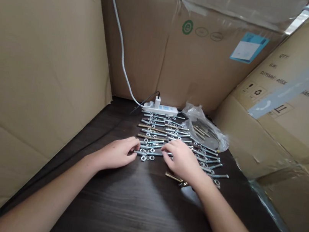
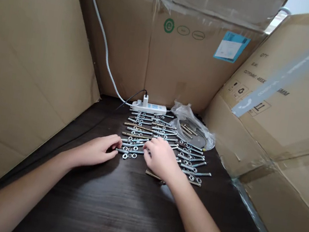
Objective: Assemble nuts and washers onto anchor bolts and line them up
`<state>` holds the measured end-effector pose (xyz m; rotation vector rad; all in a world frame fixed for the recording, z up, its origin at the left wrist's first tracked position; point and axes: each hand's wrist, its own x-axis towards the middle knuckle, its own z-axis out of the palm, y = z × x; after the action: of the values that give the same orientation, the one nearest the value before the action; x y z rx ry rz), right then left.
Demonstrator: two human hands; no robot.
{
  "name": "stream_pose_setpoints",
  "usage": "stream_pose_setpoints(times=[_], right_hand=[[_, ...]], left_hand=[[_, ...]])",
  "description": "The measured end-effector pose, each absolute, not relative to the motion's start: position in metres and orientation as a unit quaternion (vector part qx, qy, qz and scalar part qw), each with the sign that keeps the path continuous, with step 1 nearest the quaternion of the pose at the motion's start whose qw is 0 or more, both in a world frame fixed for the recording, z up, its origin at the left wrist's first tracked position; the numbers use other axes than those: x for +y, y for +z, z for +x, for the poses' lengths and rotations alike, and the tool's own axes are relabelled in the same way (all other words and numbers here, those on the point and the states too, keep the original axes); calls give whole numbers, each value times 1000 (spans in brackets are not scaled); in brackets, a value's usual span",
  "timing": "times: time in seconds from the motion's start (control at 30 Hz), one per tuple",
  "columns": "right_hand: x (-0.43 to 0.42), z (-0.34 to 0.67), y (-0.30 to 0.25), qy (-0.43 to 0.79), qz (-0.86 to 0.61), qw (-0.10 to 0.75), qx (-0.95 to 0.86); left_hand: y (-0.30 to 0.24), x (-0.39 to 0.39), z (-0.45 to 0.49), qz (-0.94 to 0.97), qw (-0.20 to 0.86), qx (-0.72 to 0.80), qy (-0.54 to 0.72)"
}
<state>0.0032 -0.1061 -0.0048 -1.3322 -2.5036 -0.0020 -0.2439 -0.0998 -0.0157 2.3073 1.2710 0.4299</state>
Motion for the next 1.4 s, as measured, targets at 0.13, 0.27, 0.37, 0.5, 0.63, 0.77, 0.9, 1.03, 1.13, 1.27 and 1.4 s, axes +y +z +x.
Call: stream_pose_setpoints(times=[0.13,0.27,0.37,0.5,0.63,0.77,0.9,1.03,1.13,1.27,1.4], right_hand=[[-107,-12,-21,-47,-455,92,-884],[-103,-11,-26,-57,-435,115,-891],[-106,-9,-25,-43,-433,160,-886],[-112,-5,-25,-4,-440,233,-867],[-118,-7,-30,75,-445,296,-842],[-131,-20,-31,166,-450,369,-796],[-145,-30,-27,186,-414,399,-796],[-143,-27,-28,157,-391,359,-833],[-138,-24,-31,144,-401,358,-831],[-138,-24,-33,136,-404,392,-815],[-138,-25,-35,138,-411,389,-813]], left_hand=[[-16,-101,-241,849,226,458,134],[-18,-100,-239,846,225,460,146],[-17,-101,-238,835,230,465,183],[-13,-103,-233,824,240,449,248],[-11,-109,-226,813,248,434,299],[-12,-115,-219,806,268,436,299],[-11,-118,-215,812,295,419,279],[-10,-119,-215,818,306,407,269],[-10,-119,-216,808,318,401,290],[-10,-117,-219,786,334,416,311],[-10,-111,-223,783,318,422,328]])
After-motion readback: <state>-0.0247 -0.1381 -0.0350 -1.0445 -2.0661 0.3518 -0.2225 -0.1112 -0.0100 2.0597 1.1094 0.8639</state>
